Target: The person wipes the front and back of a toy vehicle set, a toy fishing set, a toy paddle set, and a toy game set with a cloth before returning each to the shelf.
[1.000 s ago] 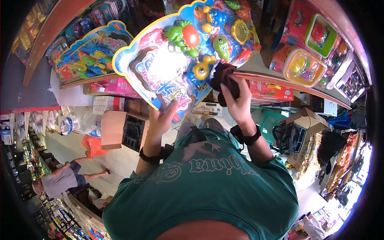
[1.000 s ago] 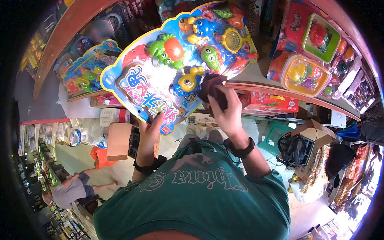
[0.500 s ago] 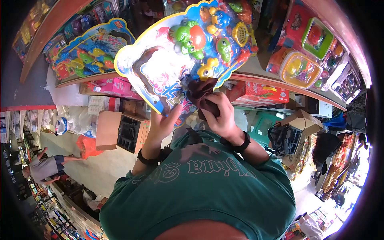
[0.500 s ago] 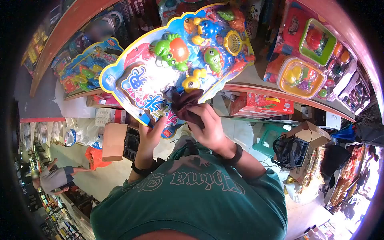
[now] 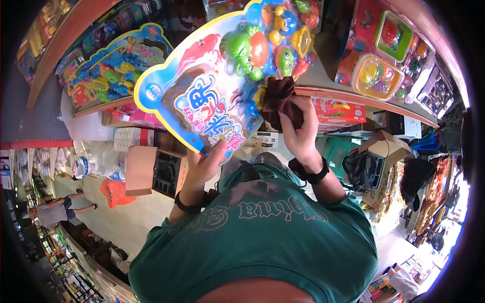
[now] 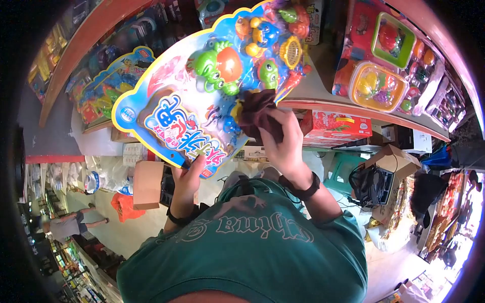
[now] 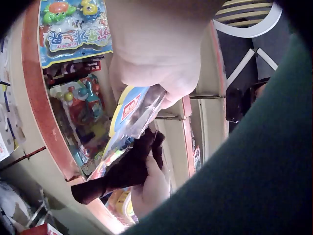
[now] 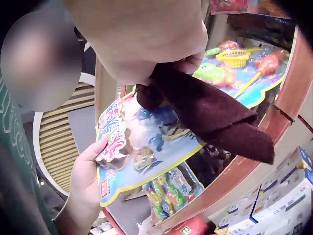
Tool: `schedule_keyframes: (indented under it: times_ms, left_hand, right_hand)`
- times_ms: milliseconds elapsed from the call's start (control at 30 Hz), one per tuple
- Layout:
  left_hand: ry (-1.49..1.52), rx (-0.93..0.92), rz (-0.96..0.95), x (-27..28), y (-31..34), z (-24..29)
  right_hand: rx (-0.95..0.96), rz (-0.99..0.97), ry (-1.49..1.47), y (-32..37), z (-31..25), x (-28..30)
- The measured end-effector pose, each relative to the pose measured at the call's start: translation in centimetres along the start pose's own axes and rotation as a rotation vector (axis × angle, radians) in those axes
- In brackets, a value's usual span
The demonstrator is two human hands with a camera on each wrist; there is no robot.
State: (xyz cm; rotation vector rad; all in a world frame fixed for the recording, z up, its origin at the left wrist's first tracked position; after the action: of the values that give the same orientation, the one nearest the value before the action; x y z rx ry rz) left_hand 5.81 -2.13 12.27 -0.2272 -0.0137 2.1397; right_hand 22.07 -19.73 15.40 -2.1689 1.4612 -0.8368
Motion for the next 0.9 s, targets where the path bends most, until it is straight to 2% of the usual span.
schedule_keyframes:
  times_ms: [67,200,233,333,367,400,533,667,733,767,867,900]
  left_hand:
    - [0.071,-0.061,0.027,0.7,0.3,0.7]
    - [0.08,-0.03,-0.03,3.0,1.5,1.2]
    - [0.088,-0.032,-0.013,3.7,1.8,1.8]
    - [0.184,0.04,-0.015,6.3,2.6,2.4]
    - [0.211,0.103,0.01,7.7,3.2,2.2]
    - [0.215,0.107,-0.009,8.9,3.6,2.4]
    - [0.275,0.16,-0.095,13.9,5.5,2.2]
    - [0.348,0.267,-0.143,17.8,7.2,1.0]
    - [0.365,0.297,-0.191,20.0,7.6,-0.7]
    - [0.378,0.366,-0.21,21.4,8.0,-2.9]
    - [0.502,0.455,-0.221,23.2,9.0,-6.4]
    - [0.578,0.511,-0.276,23.3,9.6,-7.6]
  right_hand:
    - [-0.029,0.032,0.012,0.1,0.5,0.3]
    - [-0.095,0.122,0.077,0.4,2.1,1.2]
    - [-0.16,0.179,0.045,0.6,2.6,1.5]
    - [-0.246,0.353,0.031,1.5,3.4,2.5]
    - [-0.267,0.382,0.052,1.9,3.7,2.7]
    - [-0.281,0.414,0.006,2.4,4.7,2.9]
    - [-0.296,0.497,0.122,3.2,4.2,4.4]
    - [-0.394,0.575,-0.09,5.1,5.7,5.4]
    - [-0.583,0.568,-0.366,6.5,5.0,4.2]
    - [-0.623,0.549,-0.402,7.3,4.7,3.8]
    - [-0.787,0.441,-0.691,11.0,6.0,1.9]
    - [-0.907,0.398,-0.732,13.5,7.6,1.6]
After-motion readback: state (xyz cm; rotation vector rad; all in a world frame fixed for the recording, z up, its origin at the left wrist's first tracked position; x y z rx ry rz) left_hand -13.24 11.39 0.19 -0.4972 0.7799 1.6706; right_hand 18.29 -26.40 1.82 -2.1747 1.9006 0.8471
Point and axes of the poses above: each hand's wrist, its own y-axis away from the middle knuckle, its own x-axis out of the back of the hand, z = x × y, the point moved 9 cm from there along -y, towards the middle knuckle, and after that the axes turned 2 degrees about x, right-handed, at the moved point
